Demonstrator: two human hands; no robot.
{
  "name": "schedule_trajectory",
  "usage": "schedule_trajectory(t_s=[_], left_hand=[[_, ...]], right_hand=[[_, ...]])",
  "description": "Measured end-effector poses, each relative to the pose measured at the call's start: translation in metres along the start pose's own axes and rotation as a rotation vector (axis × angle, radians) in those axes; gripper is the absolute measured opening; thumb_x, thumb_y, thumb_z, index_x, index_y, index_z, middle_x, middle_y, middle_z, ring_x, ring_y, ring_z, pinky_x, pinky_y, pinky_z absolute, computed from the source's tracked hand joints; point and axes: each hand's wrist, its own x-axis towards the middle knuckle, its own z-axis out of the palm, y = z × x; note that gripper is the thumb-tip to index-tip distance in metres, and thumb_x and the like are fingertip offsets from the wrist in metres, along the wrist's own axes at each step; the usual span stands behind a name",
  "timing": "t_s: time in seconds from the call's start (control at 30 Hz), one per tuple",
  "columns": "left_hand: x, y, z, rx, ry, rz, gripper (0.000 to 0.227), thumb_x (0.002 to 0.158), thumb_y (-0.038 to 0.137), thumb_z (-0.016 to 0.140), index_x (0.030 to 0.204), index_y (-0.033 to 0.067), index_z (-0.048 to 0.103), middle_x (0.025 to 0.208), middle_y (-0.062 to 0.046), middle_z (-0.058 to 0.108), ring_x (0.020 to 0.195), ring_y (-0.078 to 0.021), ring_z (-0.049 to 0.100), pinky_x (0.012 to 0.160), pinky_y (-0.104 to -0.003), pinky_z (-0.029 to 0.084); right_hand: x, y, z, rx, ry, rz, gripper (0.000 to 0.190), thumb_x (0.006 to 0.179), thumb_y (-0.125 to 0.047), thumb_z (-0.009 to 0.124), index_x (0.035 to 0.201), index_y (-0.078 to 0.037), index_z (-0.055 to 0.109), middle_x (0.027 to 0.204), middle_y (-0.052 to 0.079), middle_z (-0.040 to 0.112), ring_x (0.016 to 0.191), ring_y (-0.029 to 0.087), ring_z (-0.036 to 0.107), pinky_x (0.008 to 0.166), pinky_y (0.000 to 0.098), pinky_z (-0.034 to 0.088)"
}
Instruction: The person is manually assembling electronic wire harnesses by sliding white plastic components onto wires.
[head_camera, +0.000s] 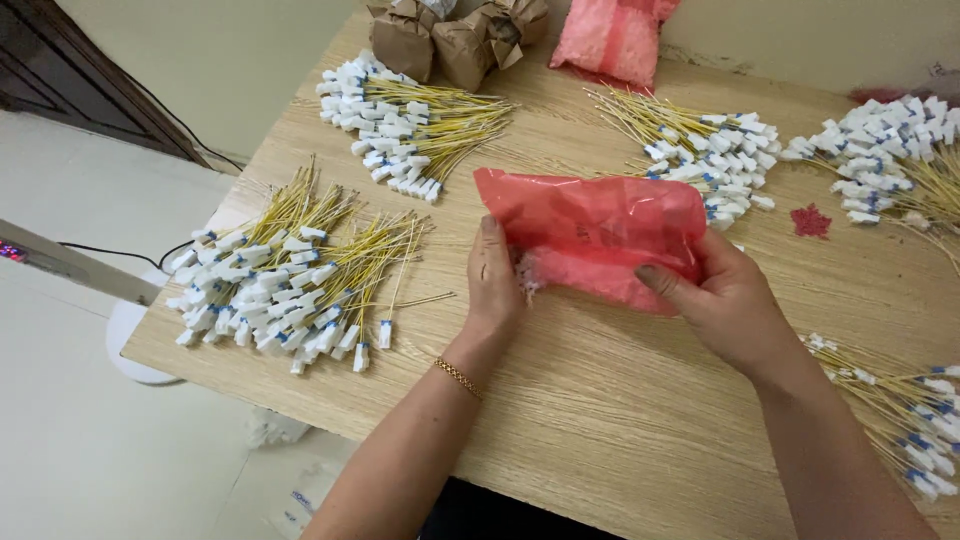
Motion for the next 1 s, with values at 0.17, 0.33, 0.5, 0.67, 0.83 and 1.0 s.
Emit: schedule_trajectory(t_s=[0.17, 0.33, 0.5, 0.67, 0.83, 1.0], left_hand=[[-0.001, 0.006, 0.003, 0.212, 0.04, 0.13, 0.051, 0.107, 0.043, 0.034, 0.123, 0.0005, 0.057, 0.111, -0.01, 0.064, 0.096, -0.0157, 0.059, 0.088, -0.031, 0.051], [0.006, 0.009, 0.001, 0.263, 0.116, 0.038, 0.065, 0.099, 0.056, 0.03, 0.132, 0.0068, 0.055, 0.134, -0.015, 0.06, 0.127, -0.0285, 0.056, 0.113, -0.044, 0.046], [0.006, 0.02, -0.001, 0.178, 0.165, 0.028, 0.069, 0.101, 0.053, 0.026, 0.138, 0.0013, 0.055, 0.141, -0.018, 0.06, 0.131, -0.0274, 0.059, 0.113, -0.038, 0.048], [0.012, 0.019, -0.003, -0.007, 0.178, -0.011, 0.071, 0.097, 0.057, 0.033, 0.138, 0.0025, 0.053, 0.14, -0.02, 0.059, 0.129, -0.0308, 0.057, 0.11, -0.042, 0.048], [0.023, -0.003, -0.021, -0.194, 0.137, 0.066, 0.055, 0.104, 0.044, 0.041, 0.134, 0.0009, 0.056, 0.133, -0.015, 0.063, 0.118, -0.0231, 0.061, 0.103, -0.036, 0.051], [0.02, 0.002, -0.017, 0.004, 0.155, 0.112, 0.056, 0.104, 0.044, 0.037, 0.135, 0.0011, 0.056, 0.134, -0.015, 0.061, 0.12, -0.0228, 0.059, 0.105, -0.036, 0.05]], right_hand=[[0.003, -0.019, 0.001, -0.045, -0.026, -0.004, 0.054, 0.089, -0.016, 0.07, 0.142, -0.011, 0.06, 0.102, 0.009, 0.073, 0.078, 0.018, 0.065, 0.067, 0.031, 0.053], [0.013, -0.036, 0.0, -0.028, -0.074, -0.051, 0.046, 0.091, -0.014, 0.067, 0.136, -0.003, 0.062, 0.092, 0.012, 0.072, 0.068, 0.018, 0.065, 0.057, 0.0289, 0.053], [0.018, -0.056, 0.003, -0.116, -0.07, -0.051, 0.035, 0.092, -0.017, 0.071, 0.126, -0.008, 0.068, 0.088, 0.003, 0.068, 0.067, 0.013, 0.055, 0.059, 0.027, 0.042], [0.025, -0.072, 0.009, -0.18, -0.092, -0.079, 0.03, 0.094, -0.022, 0.069, 0.121, -0.008, 0.069, 0.085, 0.005, 0.069, 0.065, 0.014, 0.056, 0.057, 0.0276, 0.043], [0.03, -0.074, 0.012, -0.168, -0.117, -0.095, 0.028, 0.096, -0.023, 0.066, 0.12, -0.008, 0.069, 0.086, 0.006, 0.07, 0.066, 0.016, 0.059, 0.056, 0.0298, 0.045], [0.028, -0.072, 0.009, -0.149, -0.06, -0.024, 0.04, 0.095, -0.023, 0.066, 0.133, -0.009, 0.067, 0.091, 0.009, 0.073, 0.065, 0.017, 0.06, 0.056, 0.0294, 0.046]])
